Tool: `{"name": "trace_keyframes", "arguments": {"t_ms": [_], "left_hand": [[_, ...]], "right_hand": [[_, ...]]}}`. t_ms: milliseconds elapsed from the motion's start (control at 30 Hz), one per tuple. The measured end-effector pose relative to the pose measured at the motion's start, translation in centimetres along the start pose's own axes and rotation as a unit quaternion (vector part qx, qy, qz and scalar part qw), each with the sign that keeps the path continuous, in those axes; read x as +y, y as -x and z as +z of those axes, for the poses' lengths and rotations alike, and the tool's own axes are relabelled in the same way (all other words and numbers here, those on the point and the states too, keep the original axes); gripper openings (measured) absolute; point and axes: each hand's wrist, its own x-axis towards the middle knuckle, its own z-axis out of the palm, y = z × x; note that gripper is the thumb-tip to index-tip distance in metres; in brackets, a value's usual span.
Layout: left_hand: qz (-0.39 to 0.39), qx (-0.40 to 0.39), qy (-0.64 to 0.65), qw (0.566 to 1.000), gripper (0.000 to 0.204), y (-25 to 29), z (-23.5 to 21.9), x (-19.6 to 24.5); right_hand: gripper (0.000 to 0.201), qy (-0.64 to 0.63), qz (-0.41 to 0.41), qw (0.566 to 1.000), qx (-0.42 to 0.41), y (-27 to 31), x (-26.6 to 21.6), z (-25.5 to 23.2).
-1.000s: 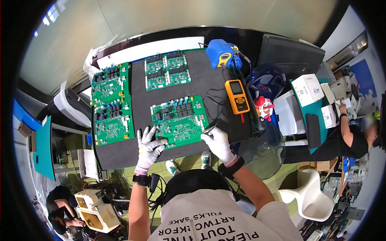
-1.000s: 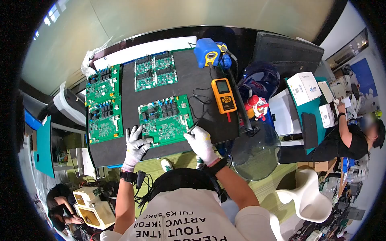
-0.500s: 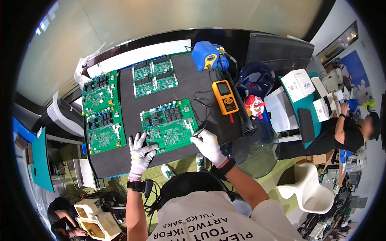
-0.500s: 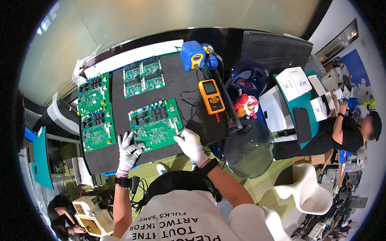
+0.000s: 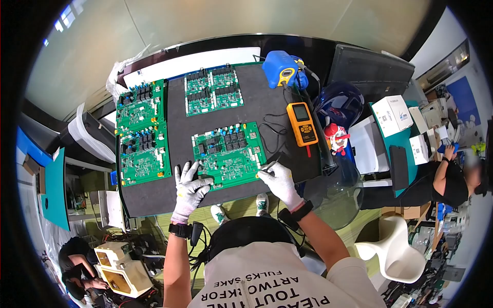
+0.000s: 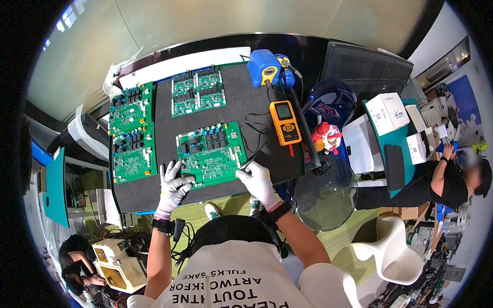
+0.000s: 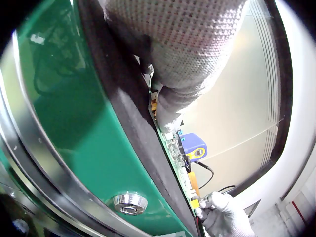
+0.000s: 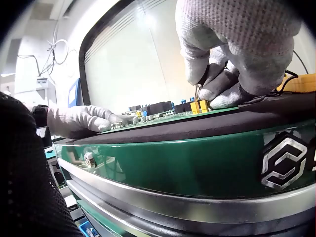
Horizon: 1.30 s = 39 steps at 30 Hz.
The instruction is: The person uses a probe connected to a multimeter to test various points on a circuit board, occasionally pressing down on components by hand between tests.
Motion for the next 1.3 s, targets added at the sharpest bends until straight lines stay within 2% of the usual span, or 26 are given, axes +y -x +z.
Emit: {"name": "trace_keyframes", "arguments": {"t_ms": [300,867,1167,1300], "left_hand": [[0.011,0.008,-0.014,1.0,0.021,0.0,0.1,-0.2],[0.017,0.008,-0.024,1.0,0.022,-0.2,0.0,0.2],[0.007,0.006,-0.002,1.0,0.019,-0.1,-0.2,0.0],[0.006,0.018,0.005,1.0,0.019,0.1,0.0,-0.2]], "right_hand": [[0.014,0.017,-0.026,0.999,-0.024,-0.1,-0.1,-0.1],[0.012,0.03,-0.089,0.996,0.002,0.0,0.1,0.0],[0.011,-0.018,-0.041,0.999,-0.006,0.1,0.2,0.2],[0.015,0.019,-0.029,0.999,-0.002,0.0,0.9,0.3]]}}
